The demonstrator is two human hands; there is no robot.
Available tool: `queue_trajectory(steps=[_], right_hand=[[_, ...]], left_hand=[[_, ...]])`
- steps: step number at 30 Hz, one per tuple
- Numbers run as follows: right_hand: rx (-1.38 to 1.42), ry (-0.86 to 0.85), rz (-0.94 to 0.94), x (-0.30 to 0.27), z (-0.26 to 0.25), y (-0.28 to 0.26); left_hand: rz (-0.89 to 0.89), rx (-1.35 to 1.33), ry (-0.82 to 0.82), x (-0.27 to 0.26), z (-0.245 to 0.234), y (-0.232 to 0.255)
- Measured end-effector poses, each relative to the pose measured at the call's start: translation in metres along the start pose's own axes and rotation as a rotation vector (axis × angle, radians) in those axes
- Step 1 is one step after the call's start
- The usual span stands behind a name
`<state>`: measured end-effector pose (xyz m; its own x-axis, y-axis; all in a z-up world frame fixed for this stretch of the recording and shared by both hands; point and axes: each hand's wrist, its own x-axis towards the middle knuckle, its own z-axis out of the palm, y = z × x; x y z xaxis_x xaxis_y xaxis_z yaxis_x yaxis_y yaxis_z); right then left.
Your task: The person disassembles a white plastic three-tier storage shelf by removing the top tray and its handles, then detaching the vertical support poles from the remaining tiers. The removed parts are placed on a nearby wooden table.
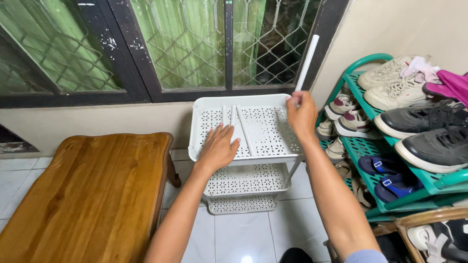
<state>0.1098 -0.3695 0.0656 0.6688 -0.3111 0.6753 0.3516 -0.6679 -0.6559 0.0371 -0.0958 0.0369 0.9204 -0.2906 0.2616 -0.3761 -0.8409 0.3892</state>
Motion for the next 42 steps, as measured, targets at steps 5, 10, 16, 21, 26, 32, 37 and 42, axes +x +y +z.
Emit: queue_trajectory(steps=[5, 10, 16, 21, 26, 32, 37, 42], right_hand=[[-0.066, 0.019, 0.010, 0.042, 0.028, 0.063], [-0.027, -0.096, 0.136, 0.039, 0.045, 0.075], [-0.300, -0.235, 0.137, 0.037, 0.039, 0.061], [-0.350, -0.210, 0.078, 0.038, 0.039, 0.049], [-0.224, -0.115, 0.052, 0.041, 0.035, 0.036], [-0.204, -0.079, 0.003, 0.036, 0.030, 0.030], [-0.174, -0.113, -0.043, 0.033, 0.023, 0.019], [-0.166, -0.206, -0.029, 0.027, 0.008, 0.001]], left_hand=[[-0.095, -0.095, -0.071, -0.001, -0.009, 0.006], [-0.188, -0.122, -0.172, -0.002, -0.019, 0.013], [-0.190, -0.127, -0.207, -0.001, -0.022, 0.017], [-0.161, -0.135, -0.196, -0.001, -0.021, 0.014], [-0.142, -0.143, -0.189, 0.000, -0.021, 0.010], [-0.146, -0.163, -0.175, 0.000, -0.017, 0.007], [-0.167, -0.197, -0.165, -0.002, -0.020, 0.009], [-0.218, -0.173, -0.203, -0.002, -0.023, 0.014]])
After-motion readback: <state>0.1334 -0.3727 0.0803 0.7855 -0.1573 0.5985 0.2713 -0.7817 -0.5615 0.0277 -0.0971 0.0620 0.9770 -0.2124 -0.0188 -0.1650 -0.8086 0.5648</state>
